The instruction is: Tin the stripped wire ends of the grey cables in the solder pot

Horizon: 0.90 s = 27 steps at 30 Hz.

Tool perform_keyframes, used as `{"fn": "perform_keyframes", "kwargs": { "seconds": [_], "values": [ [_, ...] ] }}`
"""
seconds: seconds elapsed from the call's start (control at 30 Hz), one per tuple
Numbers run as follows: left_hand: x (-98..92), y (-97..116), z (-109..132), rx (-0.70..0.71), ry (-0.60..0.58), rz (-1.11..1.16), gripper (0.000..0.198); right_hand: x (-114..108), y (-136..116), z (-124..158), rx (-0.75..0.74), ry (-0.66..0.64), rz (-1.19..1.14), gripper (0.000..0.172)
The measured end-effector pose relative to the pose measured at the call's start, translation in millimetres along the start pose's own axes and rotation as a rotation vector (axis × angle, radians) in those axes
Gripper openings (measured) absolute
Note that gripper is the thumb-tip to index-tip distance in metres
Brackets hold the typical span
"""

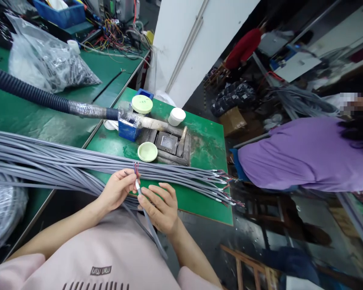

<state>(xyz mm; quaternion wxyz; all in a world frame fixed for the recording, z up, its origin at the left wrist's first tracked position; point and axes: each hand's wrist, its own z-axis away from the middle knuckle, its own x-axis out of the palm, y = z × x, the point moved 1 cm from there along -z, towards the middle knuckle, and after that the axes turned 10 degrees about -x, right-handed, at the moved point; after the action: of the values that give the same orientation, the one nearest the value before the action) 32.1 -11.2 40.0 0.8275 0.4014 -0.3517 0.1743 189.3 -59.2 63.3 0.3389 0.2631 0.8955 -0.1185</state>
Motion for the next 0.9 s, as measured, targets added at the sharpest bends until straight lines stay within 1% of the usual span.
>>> {"fn": "perform_keyframes", "kwargs": {
  "seconds": [0.1, 0.17, 0.23, 0.27, 0.3, 0.37, 0.43, 0.47, 0.53, 0.6, 0.7, 0.8, 0.9],
  "values": [
    [-0.2, 0.5, 2.3, 0.054, 0.016, -0.025, 0.026, -1.7, -3.6, 0.5, -0.023, -0.025, 0.006, 0.023],
    [-0.6, 0.9, 3.5, 0.068, 0.029, -0.034, 0.025, -2.4, -4.7, 2.0, -0.03, -0.042, -0.035, 0.026],
    [-1.2, 0.6, 4.5, 0.065, 0.047, -0.044, 0.025, -3.1, -4.0, 3.3, 0.027, -0.032, -0.117, 0.03],
    [-1.3, 0.1, 5.0, 0.06, 0.055, -0.053, 0.025, -3.4, -2.8, 3.2, 0.106, -0.017, -0.164, 0.031],
    [-1.2, -0.7, 5.4, 0.057, 0.063, -0.069, 0.025, -3.4, -1.0, 2.5, 0.224, -0.008, -0.221, 0.03],
    [-0.2, -2.8, 6.2, 0.051, 0.065, -0.124, 0.024, -1.6, 3.3, -1.1, 0.544, -0.031, -0.395, 0.022],
    [1.9, -5.0, 6.7, 0.043, 0.029, -0.197, 0.022, 3.0, 6.6, -6.6, 0.85, -0.096, -0.65, 0.019],
    [3.0, -5.7, 6.8, 0.044, 0.007, -0.229, 0.022, 5.8, 7.5, -9.6, 0.962, -0.114, -0.774, 0.02],
    [4.1, -6.1, 6.6, 0.063, 0.004, -0.254, 0.021, 11.4, 8.7, -14.8, 1.096, -0.103, -0.937, 0.02],
    [3.3, -5.3, 5.9, 0.099, 0.05, -0.251, 0.02, 16.0, 9.3, -17.6, 1.155, -0.076, -0.987, 0.02],
    [-0.1, -4.2, 4.5, 0.137, 0.099, -0.272, 0.018, 19.2, 9.2, -18.5, 1.183, -0.067, -0.978, 0.019],
    [-2.7, -4.4, 3.3, 0.169, 0.124, -0.314, 0.015, 19.0, 9.5, -19.0, 1.18, -0.075, -0.952, 0.017],
    [-2.6, -5.1, 2.0, 0.181, 0.126, -0.319, 0.016, 17.8, 11.1, -21.2, 1.144, -0.071, -0.924, 0.016]
  ]
}}
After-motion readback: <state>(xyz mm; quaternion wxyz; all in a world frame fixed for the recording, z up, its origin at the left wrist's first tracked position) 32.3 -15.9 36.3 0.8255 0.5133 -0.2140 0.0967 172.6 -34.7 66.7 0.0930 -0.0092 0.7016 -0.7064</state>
